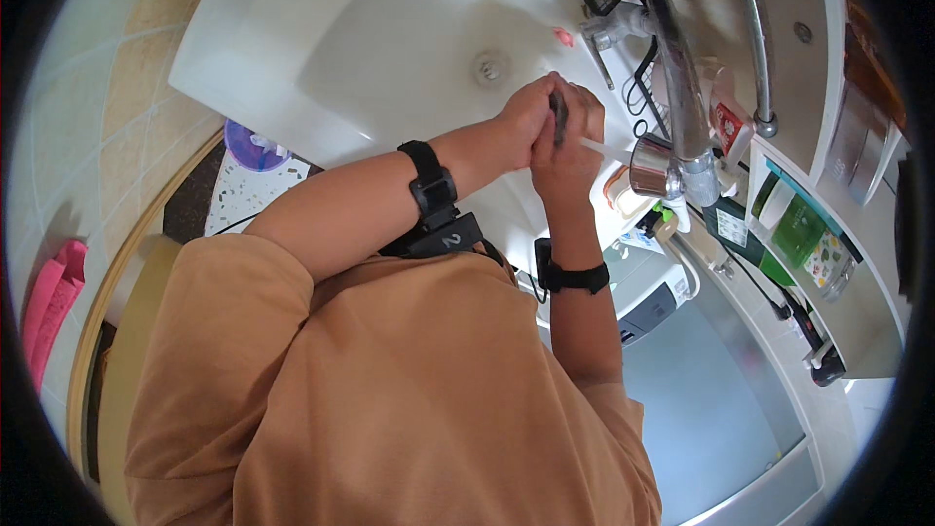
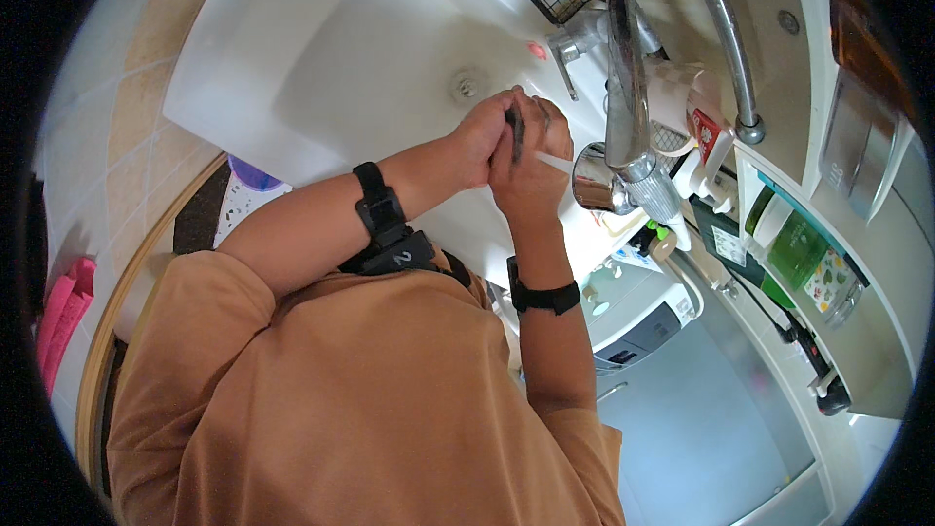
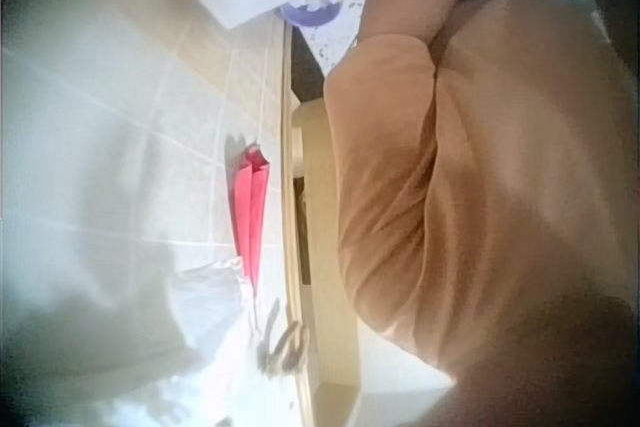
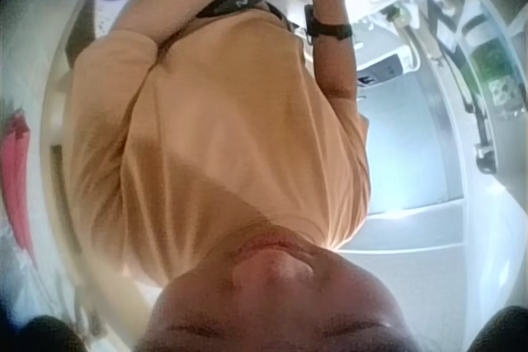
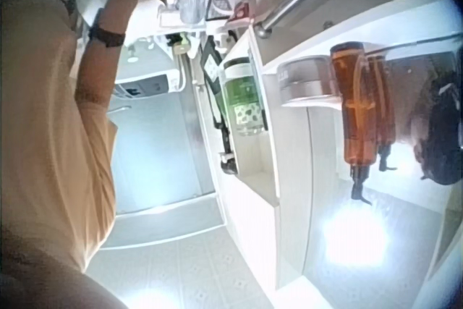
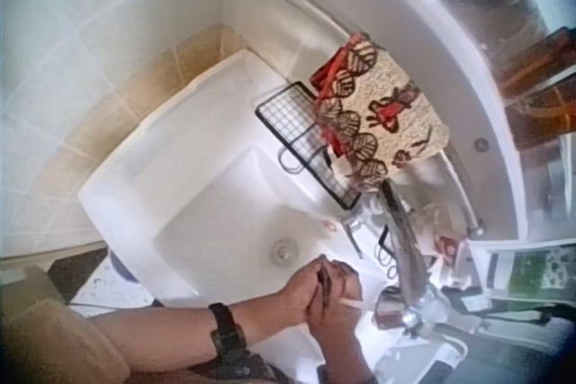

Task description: Washing a cloth in a sink and then using it to wipe down the exterior of a white wardrobe in a bedroom.

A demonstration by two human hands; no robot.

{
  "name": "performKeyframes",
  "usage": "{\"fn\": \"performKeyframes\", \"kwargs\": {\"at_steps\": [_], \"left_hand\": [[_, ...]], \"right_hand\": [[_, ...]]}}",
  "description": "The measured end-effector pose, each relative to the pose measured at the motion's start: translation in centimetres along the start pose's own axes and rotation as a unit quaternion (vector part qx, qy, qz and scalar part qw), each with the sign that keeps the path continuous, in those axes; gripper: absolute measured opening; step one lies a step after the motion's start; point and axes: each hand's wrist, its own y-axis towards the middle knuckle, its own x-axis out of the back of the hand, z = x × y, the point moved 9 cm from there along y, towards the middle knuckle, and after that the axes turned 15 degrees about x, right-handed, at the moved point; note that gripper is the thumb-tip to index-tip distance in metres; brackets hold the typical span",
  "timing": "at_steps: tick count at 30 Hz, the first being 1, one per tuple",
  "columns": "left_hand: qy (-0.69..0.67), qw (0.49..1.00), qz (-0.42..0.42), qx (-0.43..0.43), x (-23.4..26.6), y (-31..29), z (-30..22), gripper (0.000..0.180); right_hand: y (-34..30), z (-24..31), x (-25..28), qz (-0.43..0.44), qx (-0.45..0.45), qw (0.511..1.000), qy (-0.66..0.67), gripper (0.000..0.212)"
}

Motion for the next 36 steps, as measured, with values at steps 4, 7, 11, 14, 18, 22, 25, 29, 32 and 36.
{"fn": "performKeyframes", "kwargs": {"at_steps": [4,7,11,14,18,22,25,29,32,36], "left_hand": [[0.096,0.99,-0.105,-0.02,1.1,-0.8,-1.0,0.026],[0.145,0.986,-0.074,-0.025,0.7,-2.3,-2.3,0.024],[0.188,0.982,-0.031,-0.015,0.2,-3.9,-3.3,0.031],[0.266,0.958,-0.079,-0.075,0.8,-4.5,-4.9,0.036],[0.308,0.938,-0.158,-0.025,1.7,-4.5,-5.3,0.039],[0.301,0.95,-0.069,0.054,1.0,-4.4,-3.7,0.043],[0.412,0.91,-0.045,0.018,0.2,-5.2,-3.8,0.048],[0.592,0.801,0.061,-0.071,-3.3,-7.0,-2.5,0.059],[0.705,0.699,0.061,-0.107,-4.6,-7.6,-1.2,0.066],[0.756,0.653,-0.031,-0.041,-2.7,-6.5,-2.7,0.051]], "right_hand": [[-0.2,-0.6,0.6,-0.052,-0.042,0.997,0.035,0.046],[-1.5,-2.1,0.8,-0.069,-0.118,0.987,0.086,0.048],[-3.2,-3.7,-0.4,-0.068,-0.238,0.928,0.277,0.035],[-3.6,-4.0,0.4,-0.107,-0.241,0.903,0.338,0.027],[-2.8,-1.3,2.3,-0.169,-0.183,0.888,0.385,0.024],[-3.4,-0.9,2.9,-0.169,-0.214,0.871,0.409,0.024],[-5.6,-2.9,3.4,-0.238,-0.33,0.834,0.374,0.026],[-5.9,-3.6,3.7,-0.346,-0.365,0.754,0.423,0.028],[-5.1,-3.3,3.2,-0.271,-0.359,0.805,0.386,0.025],[-4.8,-3.6,3.1,-0.224,-0.314,0.84,0.382,0.025]]}}
